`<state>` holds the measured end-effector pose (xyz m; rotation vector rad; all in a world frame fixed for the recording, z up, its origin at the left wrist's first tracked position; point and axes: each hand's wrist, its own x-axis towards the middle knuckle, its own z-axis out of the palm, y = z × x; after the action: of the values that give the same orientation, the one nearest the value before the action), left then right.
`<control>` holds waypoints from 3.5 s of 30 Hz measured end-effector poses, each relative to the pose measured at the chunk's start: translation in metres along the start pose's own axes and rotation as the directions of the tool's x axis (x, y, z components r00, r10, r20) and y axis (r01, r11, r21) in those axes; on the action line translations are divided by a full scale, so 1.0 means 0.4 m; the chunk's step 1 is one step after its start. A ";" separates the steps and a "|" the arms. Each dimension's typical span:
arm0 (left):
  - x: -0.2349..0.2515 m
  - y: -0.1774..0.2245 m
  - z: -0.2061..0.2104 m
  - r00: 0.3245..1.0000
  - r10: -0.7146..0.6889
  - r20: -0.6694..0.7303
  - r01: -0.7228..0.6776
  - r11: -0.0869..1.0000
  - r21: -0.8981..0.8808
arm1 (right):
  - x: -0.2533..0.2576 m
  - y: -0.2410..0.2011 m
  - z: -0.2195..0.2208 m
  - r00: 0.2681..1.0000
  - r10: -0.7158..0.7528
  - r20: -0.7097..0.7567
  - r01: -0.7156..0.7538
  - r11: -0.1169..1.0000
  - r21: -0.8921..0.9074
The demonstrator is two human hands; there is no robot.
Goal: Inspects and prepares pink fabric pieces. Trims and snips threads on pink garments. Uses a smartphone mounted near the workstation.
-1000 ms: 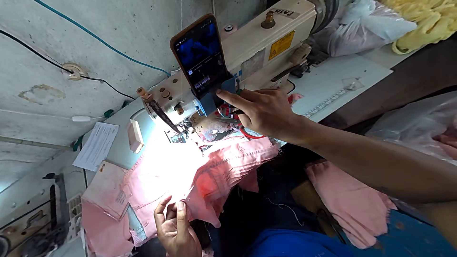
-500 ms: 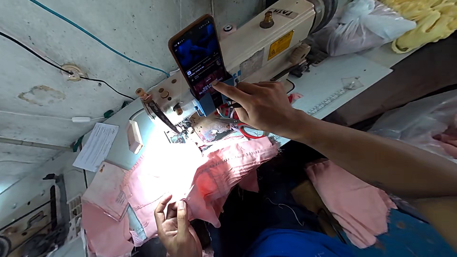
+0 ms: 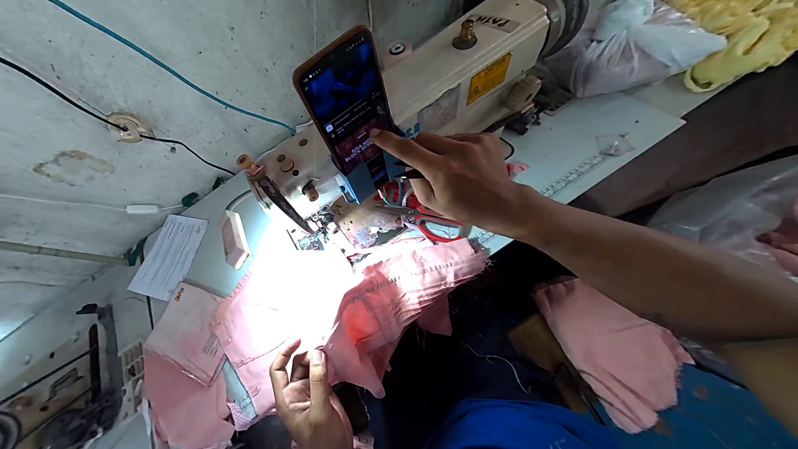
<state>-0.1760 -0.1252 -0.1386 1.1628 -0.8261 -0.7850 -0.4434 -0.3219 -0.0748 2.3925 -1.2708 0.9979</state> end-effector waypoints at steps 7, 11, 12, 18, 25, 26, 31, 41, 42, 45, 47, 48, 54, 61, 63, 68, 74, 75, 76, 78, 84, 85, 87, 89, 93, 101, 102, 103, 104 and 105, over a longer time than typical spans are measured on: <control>-0.001 -0.003 -0.007 1.000 0.010 0.001 -0.010 1.000 -0.007 | -0.018 -0.008 -0.001 0.999 -0.031 -0.005 0.031 0.999 0.027; -0.001 -0.002 -0.006 1.000 0.005 0.003 -0.005 1.000 -0.011 | -0.026 -0.002 0.011 0.998 -0.042 0.040 0.042 0.999 0.015; -0.001 -0.003 -0.006 1.000 0.003 0.007 -0.003 1.000 -0.014 | -0.022 0.000 0.011 0.999 -0.040 0.033 0.040 0.999 0.011; -0.003 -0.001 -0.006 1.000 0.007 0.001 -0.007 1.000 -0.005 | 0.010 0.002 -0.002 1.000 -0.019 -0.019 0.019 1.000 -0.013; -0.004 0.001 -0.003 1.000 0.009 0.003 -0.009 1.000 -0.007 | -0.042 -0.019 0.024 0.997 -0.014 0.071 0.013 1.000 0.010; -0.004 0.001 -0.002 1.000 0.010 0.004 -0.010 1.000 -0.003 | -0.051 -0.021 0.028 0.997 -0.014 0.082 0.014 1.000 0.005; -0.004 0.002 -0.004 1.000 0.006 -0.001 -0.006 1.000 -0.007 | -0.086 -0.034 0.038 0.994 -0.010 0.112 0.009 1.000 0.010; -0.008 0.000 -0.004 1.000 0.001 -0.010 -0.001 1.000 -0.004 | -0.086 -0.048 0.014 0.994 -0.009 0.109 0.006 0.999 0.032; -0.007 0.001 -0.004 1.000 0.001 -0.007 -0.001 1.000 -0.001 | -0.079 -0.046 0.015 0.996 -0.011 0.092 0.008 0.999 0.031; -0.008 0.004 -0.002 1.000 -0.001 -0.008 0.001 1.000 -0.012 | -0.055 -0.035 0.017 0.999 -0.023 0.033 0.022 0.999 0.029; -0.008 0.004 -0.003 1.000 0.000 -0.011 -0.001 1.000 -0.013 | -0.038 -0.031 0.009 1.000 -0.021 0.023 0.021 0.999 0.027; -0.008 0.003 -0.004 1.000 0.001 -0.013 -0.001 1.000 -0.009 | -0.029 -0.031 0.004 1.000 -0.017 0.017 0.016 0.999 0.028; -0.008 0.002 -0.004 1.000 -0.002 -0.003 0.001 1.000 -0.007 | 0.022 -0.031 -0.008 1.000 0.007 -0.028 -0.007 1.000 0.014; -0.004 0.004 0.007 1.000 -0.004 0.001 0.004 1.000 0.010 | -0.051 -0.142 -0.022 0.995 0.064 0.070 -0.080 0.960 0.268; 0.000 0.007 0.019 1.000 0.011 0.018 -0.012 0.999 0.051 | -0.116 -0.222 -0.004 0.985 0.042 0.170 -0.120 0.869 0.480; 0.011 0.035 0.043 0.987 0.093 0.131 -0.109 0.987 0.119 | -0.184 -0.341 0.026 0.919 0.095 0.384 -0.369 0.557 0.744; 0.025 0.055 0.057 0.978 0.117 0.170 -0.143 0.979 0.147 | -0.175 -0.353 0.024 0.883 0.160 0.442 -0.454 0.534 0.713; 0.027 0.058 0.057 0.977 0.115 0.182 -0.144 0.977 0.155 | -0.169 -0.351 0.020 0.873 0.151 0.464 -0.470 0.517 0.716; 0.031 0.061 0.057 0.972 0.114 0.207 -0.151 0.974 0.169 | -0.162 -0.351 0.018 0.862 0.145 0.486 -0.491 0.477 0.729; 0.045 0.069 0.052 0.955 0.116 0.274 -0.181 0.957 0.228 | -0.147 -0.348 0.011 0.838 0.153 0.524 -0.540 0.374 0.754; 0.055 0.105 0.026 0.946 0.033 0.324 -0.149 0.928 0.341 | -0.128 -0.349 -0.007 0.804 0.147 0.576 -0.594 0.168 0.786; 0.056 0.110 0.025 0.945 0.024 0.325 -0.138 0.933 0.333 | -0.126 -0.351 -0.010 0.802 0.148 0.579 -0.597 0.180 0.782; 0.059 0.113 0.020 0.948 0.022 0.316 -0.128 0.939 0.320 | -0.124 -0.355 -0.012 0.801 0.147 0.580 -0.598 0.232 0.767; 0.063 0.114 0.014 0.950 0.027 0.311 -0.133 0.936 0.326 | -0.122 -0.359 -0.011 0.798 0.132 0.588 -0.599 0.273 0.753; 0.075 0.146 -0.014 0.914 0.084 0.396 -0.225 0.919 0.324 | -0.117 -0.375 -0.044 0.654 -0.006 0.756 -0.755 -0.068 0.652; 0.091 0.217 -0.044 0.801 0.215 0.559 -0.511 0.731 0.451 | -0.155 -0.436 -0.054 0.824 0.135 0.551 -0.565 0.105 0.819; 0.079 0.199 -0.044 0.822 0.240 0.517 -0.508 0.721 0.472 | -0.166 -0.442 -0.041 0.871 0.186 0.456 -0.489 0.221 0.844; 0.063 0.183 -0.043 0.842 0.264 0.471 -0.492 0.734 0.469 | -0.178 -0.449 -0.029 0.901 0.224 0.371 -0.426 0.308 0.851; 0.045 0.168 -0.042 0.863 0.280 0.421 -0.466 0.765 0.445 | -0.191 -0.455 -0.019 0.923 0.246 0.297 -0.373 0.377 0.848; 0.029 0.156 -0.039 0.882 0.290 0.372 -0.436 0.800 0.411 | -0.204 -0.459 -0.010 0.936 0.263 0.234 -0.331 0.432 0.839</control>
<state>-0.1505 -0.1147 -0.0794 1.2788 -1.5166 -0.4297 -0.3287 -0.1608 -0.1103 2.9440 -1.4659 2.1404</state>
